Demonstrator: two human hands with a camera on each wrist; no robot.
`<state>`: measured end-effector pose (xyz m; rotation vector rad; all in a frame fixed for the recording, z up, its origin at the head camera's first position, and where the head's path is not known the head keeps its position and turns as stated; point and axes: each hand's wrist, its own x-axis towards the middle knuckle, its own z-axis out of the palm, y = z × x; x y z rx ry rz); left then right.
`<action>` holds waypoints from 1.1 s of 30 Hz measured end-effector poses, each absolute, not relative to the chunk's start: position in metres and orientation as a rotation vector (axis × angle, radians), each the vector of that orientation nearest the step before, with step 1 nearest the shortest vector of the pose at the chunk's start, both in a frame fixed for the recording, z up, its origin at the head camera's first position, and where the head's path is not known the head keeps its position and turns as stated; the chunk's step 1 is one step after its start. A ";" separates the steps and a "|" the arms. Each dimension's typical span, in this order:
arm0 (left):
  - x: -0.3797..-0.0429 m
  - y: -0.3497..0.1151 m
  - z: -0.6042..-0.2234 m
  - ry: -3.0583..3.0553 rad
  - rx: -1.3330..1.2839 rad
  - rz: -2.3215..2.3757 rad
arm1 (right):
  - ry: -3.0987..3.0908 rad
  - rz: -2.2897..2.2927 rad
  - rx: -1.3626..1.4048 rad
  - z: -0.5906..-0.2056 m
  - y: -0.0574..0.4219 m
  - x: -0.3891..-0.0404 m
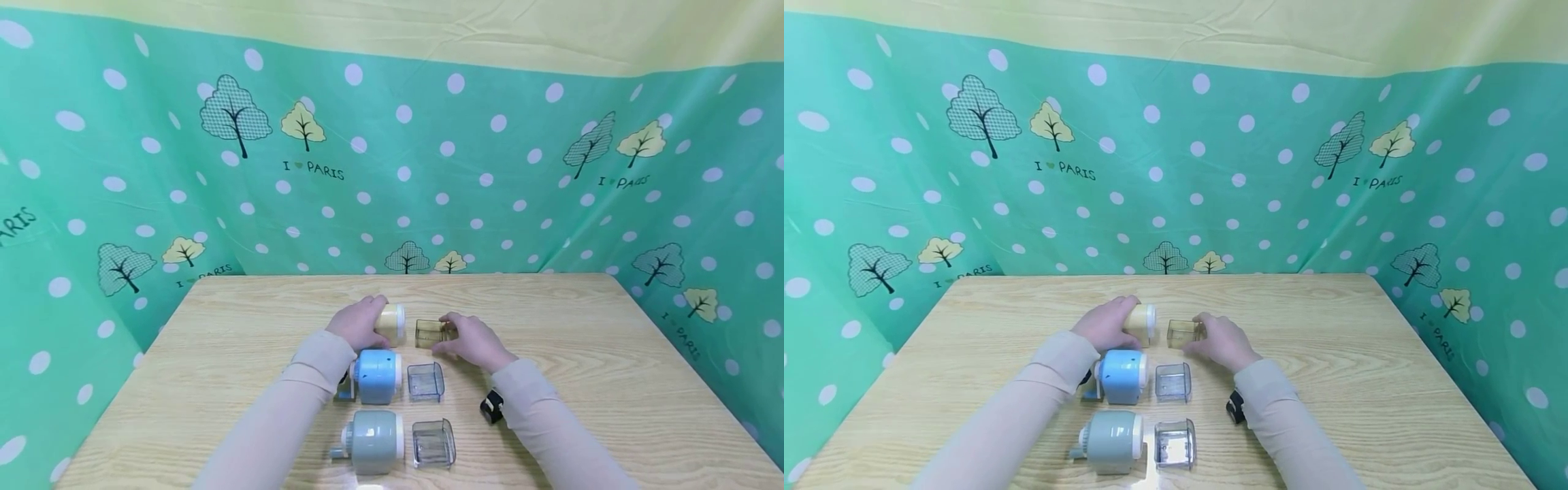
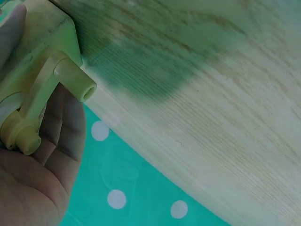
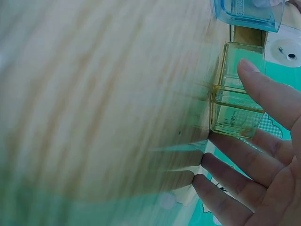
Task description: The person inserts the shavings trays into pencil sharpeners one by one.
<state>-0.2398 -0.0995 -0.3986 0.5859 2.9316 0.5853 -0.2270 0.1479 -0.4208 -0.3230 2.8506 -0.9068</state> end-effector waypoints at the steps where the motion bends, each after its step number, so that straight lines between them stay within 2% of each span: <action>1: -0.240 -0.100 -0.399 2.930 0.581 0.599 | 2.852 -0.903 -0.324 -0.421 0.148 -0.227; 33: -0.237 -0.097 -0.395 2.916 0.558 0.609 | 2.907 -0.744 -0.440 -0.421 0.138 -0.234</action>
